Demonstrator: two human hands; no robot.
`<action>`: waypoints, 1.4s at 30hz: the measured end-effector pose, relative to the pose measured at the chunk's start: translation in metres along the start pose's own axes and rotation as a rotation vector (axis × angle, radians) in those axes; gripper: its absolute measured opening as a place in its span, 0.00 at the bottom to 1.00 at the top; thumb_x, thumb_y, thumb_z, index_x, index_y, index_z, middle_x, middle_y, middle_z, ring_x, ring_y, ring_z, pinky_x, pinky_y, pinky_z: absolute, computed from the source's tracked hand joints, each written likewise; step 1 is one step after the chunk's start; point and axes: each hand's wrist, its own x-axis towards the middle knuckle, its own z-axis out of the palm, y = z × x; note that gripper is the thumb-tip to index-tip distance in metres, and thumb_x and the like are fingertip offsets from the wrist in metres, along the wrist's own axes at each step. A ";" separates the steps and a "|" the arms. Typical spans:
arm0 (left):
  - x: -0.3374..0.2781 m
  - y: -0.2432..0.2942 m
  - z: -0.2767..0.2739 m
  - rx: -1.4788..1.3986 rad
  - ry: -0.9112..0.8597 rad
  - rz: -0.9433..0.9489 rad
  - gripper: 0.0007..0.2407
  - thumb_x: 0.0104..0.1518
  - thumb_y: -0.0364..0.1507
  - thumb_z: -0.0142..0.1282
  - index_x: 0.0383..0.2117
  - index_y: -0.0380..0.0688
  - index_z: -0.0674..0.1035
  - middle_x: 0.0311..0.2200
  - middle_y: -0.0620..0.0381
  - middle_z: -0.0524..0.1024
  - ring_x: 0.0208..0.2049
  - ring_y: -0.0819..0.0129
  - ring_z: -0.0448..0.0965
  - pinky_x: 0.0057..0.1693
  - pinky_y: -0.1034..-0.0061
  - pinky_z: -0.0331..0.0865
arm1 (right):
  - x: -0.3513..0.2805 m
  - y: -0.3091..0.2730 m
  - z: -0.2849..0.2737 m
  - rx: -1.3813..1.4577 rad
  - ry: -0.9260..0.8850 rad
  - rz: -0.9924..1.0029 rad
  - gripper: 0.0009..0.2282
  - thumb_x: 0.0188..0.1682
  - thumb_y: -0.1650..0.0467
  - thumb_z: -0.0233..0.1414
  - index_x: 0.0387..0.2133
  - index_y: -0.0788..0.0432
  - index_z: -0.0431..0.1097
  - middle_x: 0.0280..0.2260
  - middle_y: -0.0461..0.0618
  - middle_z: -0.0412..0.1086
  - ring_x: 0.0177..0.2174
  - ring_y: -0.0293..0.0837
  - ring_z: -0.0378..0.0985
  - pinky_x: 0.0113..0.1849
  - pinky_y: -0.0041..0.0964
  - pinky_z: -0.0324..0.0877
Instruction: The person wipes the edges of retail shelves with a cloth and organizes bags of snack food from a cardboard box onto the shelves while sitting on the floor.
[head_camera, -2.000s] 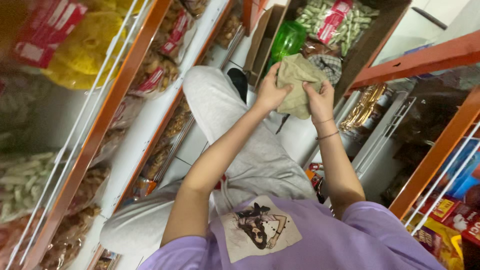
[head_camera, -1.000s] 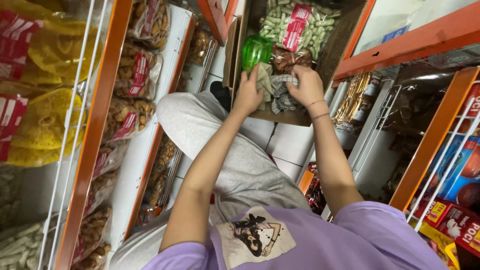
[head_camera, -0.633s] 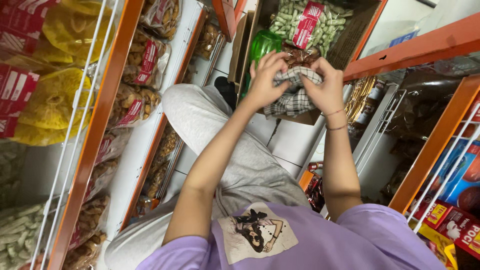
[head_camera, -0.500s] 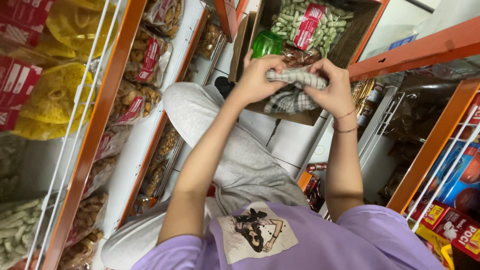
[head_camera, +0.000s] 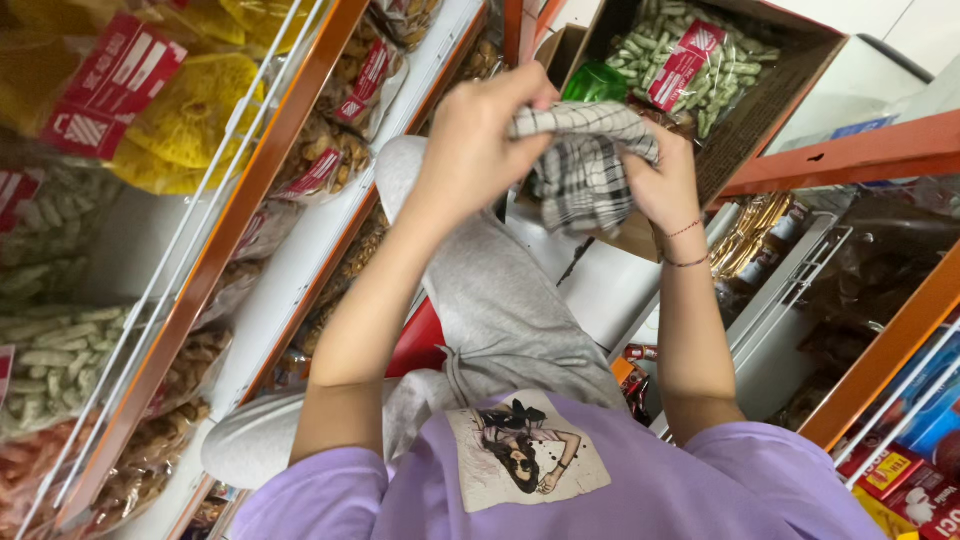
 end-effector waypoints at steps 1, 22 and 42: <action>-0.008 0.005 0.003 0.069 0.004 0.027 0.11 0.49 0.21 0.66 0.34 0.40 0.74 0.35 0.52 0.80 0.37 0.55 0.84 0.43 0.66 0.74 | 0.000 0.000 0.007 0.327 0.005 0.107 0.15 0.52 0.72 0.52 0.51 0.65 0.73 0.45 0.55 0.78 0.45 0.49 0.81 0.48 0.37 0.74; -0.114 -0.001 0.029 -0.107 0.308 -0.312 0.37 0.56 0.34 0.68 0.70 0.51 0.56 0.70 0.37 0.49 0.72 0.44 0.50 0.74 0.56 0.47 | -0.023 -0.062 0.063 1.116 -0.306 0.306 0.21 0.54 0.74 0.48 0.61 0.67 0.61 0.58 0.55 0.69 0.57 0.47 0.73 0.59 0.42 0.68; -0.224 0.044 -0.130 0.538 1.063 -0.103 0.30 0.52 0.22 0.76 0.62 0.49 0.73 0.63 0.45 0.64 0.67 0.53 0.65 0.73 0.64 0.59 | -0.023 -0.197 0.191 0.096 -0.210 -0.577 0.23 0.46 0.75 0.58 0.56 0.59 0.64 0.56 0.55 0.64 0.55 0.52 0.64 0.53 0.41 0.62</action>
